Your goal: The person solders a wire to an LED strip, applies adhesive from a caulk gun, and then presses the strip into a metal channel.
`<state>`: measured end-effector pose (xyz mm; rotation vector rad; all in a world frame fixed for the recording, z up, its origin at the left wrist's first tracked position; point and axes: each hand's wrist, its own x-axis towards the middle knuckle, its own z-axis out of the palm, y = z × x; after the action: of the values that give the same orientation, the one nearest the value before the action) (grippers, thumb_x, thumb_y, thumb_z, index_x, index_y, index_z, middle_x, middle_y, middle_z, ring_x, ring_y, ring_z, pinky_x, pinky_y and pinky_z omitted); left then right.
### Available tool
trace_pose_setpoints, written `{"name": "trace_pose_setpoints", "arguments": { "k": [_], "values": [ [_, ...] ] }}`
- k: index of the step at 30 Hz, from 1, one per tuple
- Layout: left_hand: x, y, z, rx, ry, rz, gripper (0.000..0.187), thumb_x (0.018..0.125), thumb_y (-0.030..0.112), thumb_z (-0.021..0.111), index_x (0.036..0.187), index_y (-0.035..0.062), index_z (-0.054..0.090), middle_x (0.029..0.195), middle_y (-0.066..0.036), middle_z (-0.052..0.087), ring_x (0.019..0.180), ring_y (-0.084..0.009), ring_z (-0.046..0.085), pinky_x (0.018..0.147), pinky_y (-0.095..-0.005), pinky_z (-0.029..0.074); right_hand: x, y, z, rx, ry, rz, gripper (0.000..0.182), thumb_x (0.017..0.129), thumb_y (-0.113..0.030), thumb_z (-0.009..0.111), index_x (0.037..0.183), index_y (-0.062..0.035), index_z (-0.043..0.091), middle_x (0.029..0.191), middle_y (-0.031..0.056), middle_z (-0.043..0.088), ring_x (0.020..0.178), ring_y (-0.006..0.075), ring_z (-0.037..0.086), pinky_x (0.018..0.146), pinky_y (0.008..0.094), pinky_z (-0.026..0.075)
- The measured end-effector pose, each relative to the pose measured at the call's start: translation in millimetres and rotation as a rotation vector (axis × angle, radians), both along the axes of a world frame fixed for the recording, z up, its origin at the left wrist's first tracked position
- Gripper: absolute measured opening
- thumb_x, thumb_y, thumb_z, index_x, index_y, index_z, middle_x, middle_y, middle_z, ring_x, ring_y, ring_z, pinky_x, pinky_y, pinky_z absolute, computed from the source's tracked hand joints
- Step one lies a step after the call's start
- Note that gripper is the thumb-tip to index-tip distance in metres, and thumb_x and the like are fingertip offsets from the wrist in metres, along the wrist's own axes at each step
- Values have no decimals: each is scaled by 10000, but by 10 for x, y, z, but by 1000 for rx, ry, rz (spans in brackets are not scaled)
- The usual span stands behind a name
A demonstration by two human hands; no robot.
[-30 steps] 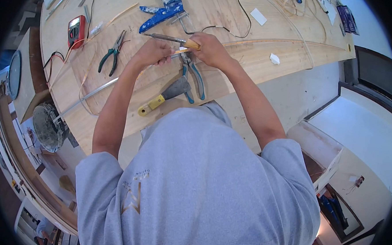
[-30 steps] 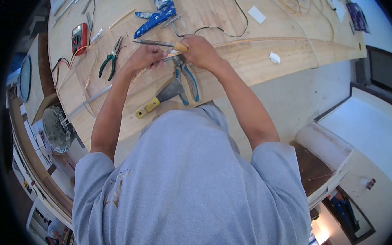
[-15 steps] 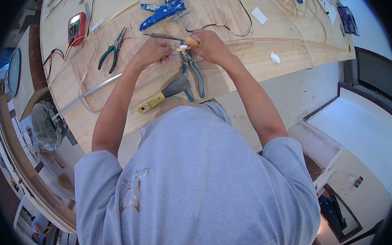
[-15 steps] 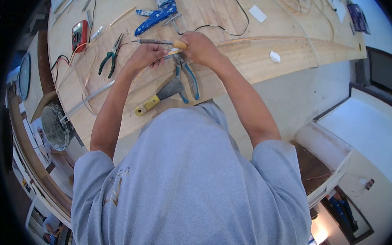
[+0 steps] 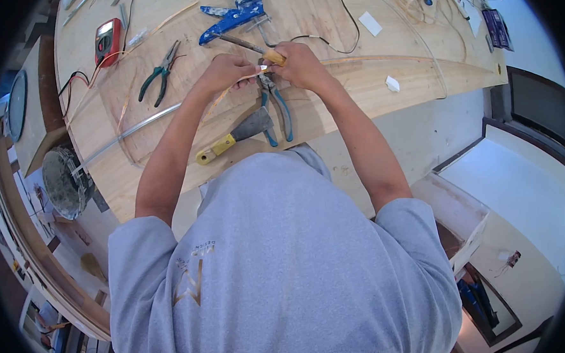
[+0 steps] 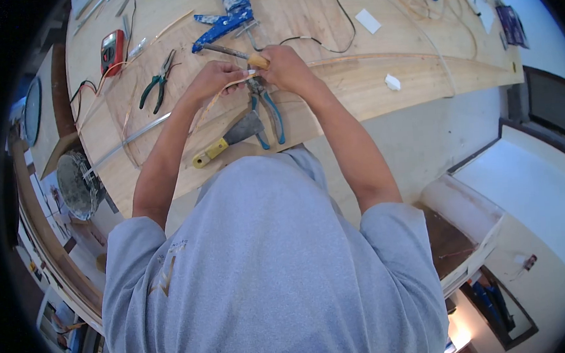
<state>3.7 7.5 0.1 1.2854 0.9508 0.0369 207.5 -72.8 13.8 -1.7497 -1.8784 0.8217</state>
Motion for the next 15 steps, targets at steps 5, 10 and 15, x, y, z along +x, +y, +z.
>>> {"name": "trace_pose_setpoints", "arguments": {
  "k": [5,10,15],
  "values": [
    [-38,50,-142,-65,-74,-29,179,907,175,715,941,0,707,802,-22,689,628,-62,553,548,-223,416,6,-1,-37,-43,63,-42,209,773,-176,758,938,-49,732,916,184,672,864,384,641,770,442,506],
    [-38,48,-172,-69,-98,-14,160,904,143,713,942,-12,704,806,-38,693,647,-69,571,569,-224,441,4,-16,-38,-16,97,-41,212,765,-167,755,939,-47,733,920,179,673,864,385,640,777,442,506],
    [9,-13,-50,-87,-36,77,185,912,166,713,947,-16,708,804,-49,692,660,-78,588,582,-228,458,-5,-25,-49,5,67,-37,208,772,-169,737,937,-42,728,931,185,668,886,383,635,792,444,505]
  ]
}}
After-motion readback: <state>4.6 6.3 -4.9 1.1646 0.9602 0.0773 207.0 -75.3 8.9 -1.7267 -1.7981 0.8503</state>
